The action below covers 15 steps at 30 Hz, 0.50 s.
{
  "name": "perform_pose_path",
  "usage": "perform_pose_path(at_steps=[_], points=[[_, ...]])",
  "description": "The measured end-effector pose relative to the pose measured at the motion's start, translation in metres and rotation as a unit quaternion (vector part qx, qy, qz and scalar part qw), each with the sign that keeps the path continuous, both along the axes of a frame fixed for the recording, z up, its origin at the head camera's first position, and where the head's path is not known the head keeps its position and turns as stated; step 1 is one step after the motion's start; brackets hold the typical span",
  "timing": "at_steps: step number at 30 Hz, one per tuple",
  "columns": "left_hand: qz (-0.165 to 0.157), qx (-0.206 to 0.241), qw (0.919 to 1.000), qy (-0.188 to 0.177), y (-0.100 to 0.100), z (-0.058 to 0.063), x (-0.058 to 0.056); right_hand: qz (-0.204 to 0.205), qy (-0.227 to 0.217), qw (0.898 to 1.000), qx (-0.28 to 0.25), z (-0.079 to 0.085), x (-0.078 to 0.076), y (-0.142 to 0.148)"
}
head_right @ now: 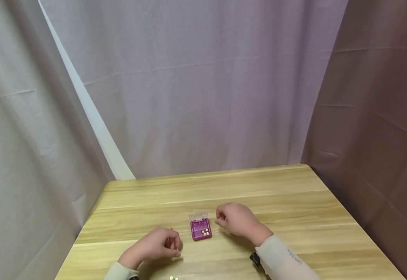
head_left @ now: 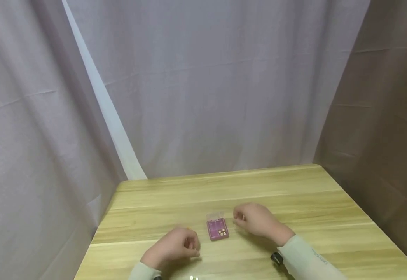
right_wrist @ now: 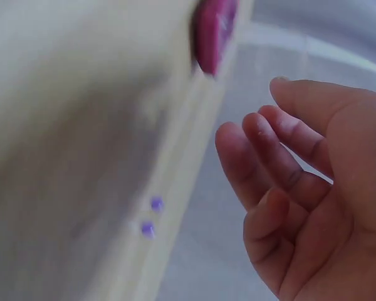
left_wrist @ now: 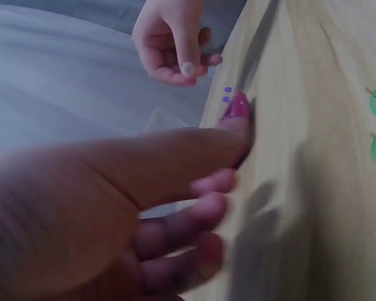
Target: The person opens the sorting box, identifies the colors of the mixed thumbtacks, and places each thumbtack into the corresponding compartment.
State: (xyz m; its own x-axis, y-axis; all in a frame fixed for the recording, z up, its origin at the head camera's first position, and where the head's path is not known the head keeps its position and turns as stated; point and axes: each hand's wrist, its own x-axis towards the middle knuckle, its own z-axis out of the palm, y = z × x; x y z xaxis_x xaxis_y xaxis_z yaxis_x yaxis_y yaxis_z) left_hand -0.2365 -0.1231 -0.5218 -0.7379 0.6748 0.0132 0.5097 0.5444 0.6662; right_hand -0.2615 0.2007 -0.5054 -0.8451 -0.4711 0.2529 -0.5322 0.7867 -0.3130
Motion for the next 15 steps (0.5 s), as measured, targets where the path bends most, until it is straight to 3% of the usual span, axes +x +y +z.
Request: perform_pose_path(at_steps=[5,8,11,15], points=[[-0.047,-0.050,0.9976,0.000,-0.007,0.008,0.006,-0.047,0.002,0.999,-0.005,0.016,-0.003,0.025],[-0.059,-0.063,0.9961,-0.019,-0.008,0.007,0.009,-0.064,-0.008,0.998,-0.011,0.021,-0.002,0.036],[-0.055,-0.070,0.9953,-0.038,-0.007,0.006,0.014,-0.073,-0.015,0.997,-0.017,0.023,-0.001,0.043],[-0.036,-0.086,0.9950,-0.035,-0.006,0.005,0.021,-0.077,-0.013,0.997,-0.021,0.023,0.001,0.048]])
